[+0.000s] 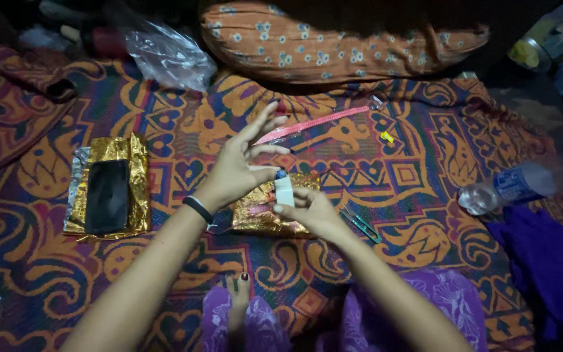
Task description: The person wraps a small rectangular item in gold foil, secures it with clear tape, and ties a pink ribbon into a bow on top. They use scissors to trim the ribbon and adjust the bow to complete the decoration.
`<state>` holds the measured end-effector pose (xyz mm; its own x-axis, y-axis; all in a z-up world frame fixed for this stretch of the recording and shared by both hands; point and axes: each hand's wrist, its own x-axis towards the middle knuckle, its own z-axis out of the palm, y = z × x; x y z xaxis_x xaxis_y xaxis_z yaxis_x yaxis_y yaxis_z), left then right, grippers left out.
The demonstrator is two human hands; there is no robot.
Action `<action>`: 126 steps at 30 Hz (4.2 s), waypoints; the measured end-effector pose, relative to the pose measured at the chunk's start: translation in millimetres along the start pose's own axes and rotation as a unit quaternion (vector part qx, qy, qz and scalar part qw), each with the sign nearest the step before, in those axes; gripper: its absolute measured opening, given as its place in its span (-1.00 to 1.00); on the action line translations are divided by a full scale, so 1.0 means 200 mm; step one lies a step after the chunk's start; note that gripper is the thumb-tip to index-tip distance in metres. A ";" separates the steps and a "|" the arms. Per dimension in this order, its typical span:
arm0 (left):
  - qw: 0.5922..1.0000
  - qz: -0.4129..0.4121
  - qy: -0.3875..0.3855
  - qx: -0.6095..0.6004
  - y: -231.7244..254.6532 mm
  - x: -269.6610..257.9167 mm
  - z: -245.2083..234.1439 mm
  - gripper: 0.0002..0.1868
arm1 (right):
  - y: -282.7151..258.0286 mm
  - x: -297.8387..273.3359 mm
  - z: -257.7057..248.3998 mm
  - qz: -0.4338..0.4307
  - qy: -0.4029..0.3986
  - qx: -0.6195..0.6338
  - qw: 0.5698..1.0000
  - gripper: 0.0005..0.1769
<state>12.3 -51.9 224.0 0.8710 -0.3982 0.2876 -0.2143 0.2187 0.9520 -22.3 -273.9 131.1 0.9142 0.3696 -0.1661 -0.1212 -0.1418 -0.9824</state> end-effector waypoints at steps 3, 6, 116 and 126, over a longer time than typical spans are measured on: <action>1.000 0.005 -0.016 -0.004 0.02 0.01 0.02 0.12 | -0.08 -0.03 -0.01 -0.027 0.049 0.019 0.998 -0.19; 1.000 0.017 -0.013 -0.005 0.06 0.02 0.04 0.10 | -0.17 -0.07 0.03 -0.037 0.060 0.019 0.997 0.16; 0.966 -0.232 -0.041 -0.105 -0.30 0.06 0.28 -0.64 | -0.36 -0.15 -0.68 0.227 -0.191 -0.006 0.955 -0.61; 0.969 -0.226 -0.076 -0.068 -0.29 0.03 0.28 -0.41 | -0.36 -0.07 -0.65 0.229 -0.211 -0.025 0.950 -0.55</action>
<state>4.3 -117.5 175.9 0.7854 -0.6045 -0.1332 0.2431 0.1032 0.9645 23.0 -388.1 215.4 0.5316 0.5930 -0.6048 -0.4406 -0.4162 -0.7954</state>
